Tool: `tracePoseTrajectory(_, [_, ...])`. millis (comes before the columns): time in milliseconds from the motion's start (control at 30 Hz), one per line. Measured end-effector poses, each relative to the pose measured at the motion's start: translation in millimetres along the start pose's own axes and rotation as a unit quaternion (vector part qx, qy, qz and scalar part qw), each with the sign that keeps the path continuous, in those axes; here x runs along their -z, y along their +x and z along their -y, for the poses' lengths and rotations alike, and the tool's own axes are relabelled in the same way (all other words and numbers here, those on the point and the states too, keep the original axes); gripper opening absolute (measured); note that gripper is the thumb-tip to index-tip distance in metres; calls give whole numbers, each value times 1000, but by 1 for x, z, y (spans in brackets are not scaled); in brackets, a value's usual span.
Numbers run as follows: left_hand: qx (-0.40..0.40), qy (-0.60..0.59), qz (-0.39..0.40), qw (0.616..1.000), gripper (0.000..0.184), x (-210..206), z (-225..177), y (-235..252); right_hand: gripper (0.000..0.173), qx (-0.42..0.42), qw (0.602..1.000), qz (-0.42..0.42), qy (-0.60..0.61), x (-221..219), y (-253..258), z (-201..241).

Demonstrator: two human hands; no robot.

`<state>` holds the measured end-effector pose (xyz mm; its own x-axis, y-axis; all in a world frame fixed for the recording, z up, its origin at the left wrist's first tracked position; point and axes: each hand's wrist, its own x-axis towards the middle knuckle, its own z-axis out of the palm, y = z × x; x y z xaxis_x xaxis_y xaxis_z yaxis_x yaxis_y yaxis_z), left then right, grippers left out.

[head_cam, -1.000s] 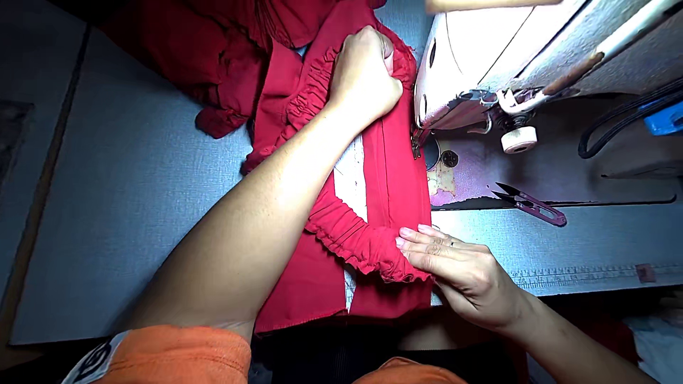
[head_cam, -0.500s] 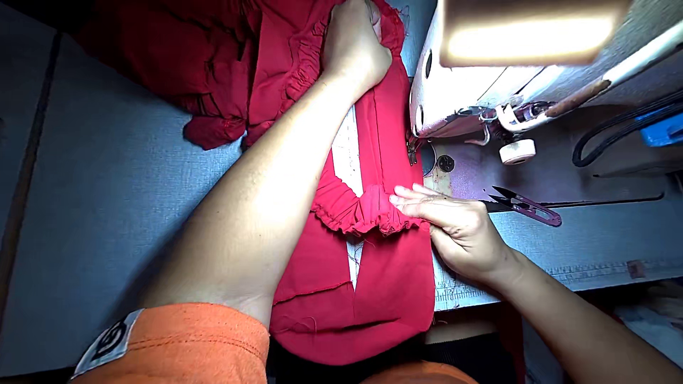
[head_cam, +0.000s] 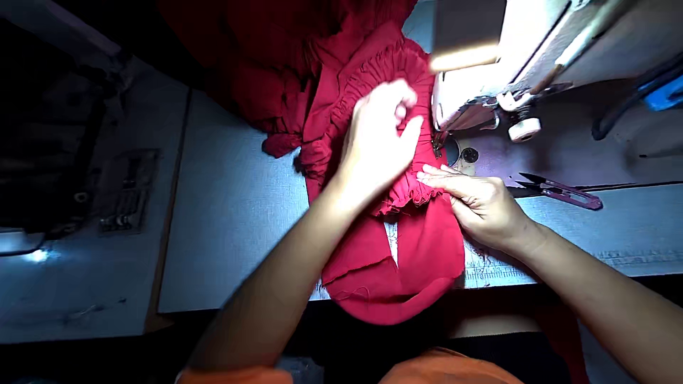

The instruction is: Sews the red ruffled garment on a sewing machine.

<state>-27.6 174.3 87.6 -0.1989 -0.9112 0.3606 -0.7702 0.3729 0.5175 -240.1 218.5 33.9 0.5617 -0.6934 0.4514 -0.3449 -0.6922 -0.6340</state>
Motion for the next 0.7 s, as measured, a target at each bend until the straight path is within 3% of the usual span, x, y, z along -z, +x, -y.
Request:
tracePoseTrajectory(67, [-58,-71,-24,996,36,8,-8,-54,38,44,996,-34,-67,-3,-7,1])
tracePoseTrajectory(167, [-75,-65,40,994,64,5,6,-105,36,140,970,-74,-184,-5,-21,16])
tracePoseTrajectory(267, [-102,33,52,993,52,-2,13,-111,22,158,964,-47,-209,-13,-44,35])
tracePoseTrajectory(400, [-146,105,3,984,27,5,-4,-105,24,103,982,-4,-157,-22,-70,55])
tracePoseTrajectory(567, [-113,255,-71,958,35,59,-63,-141,28,77,991,-55,-90,-24,-92,69])
tracePoseTrajectory(700, [-149,276,-86,946,33,91,-101,-191,21,88,990,19,-111,-30,-105,80])
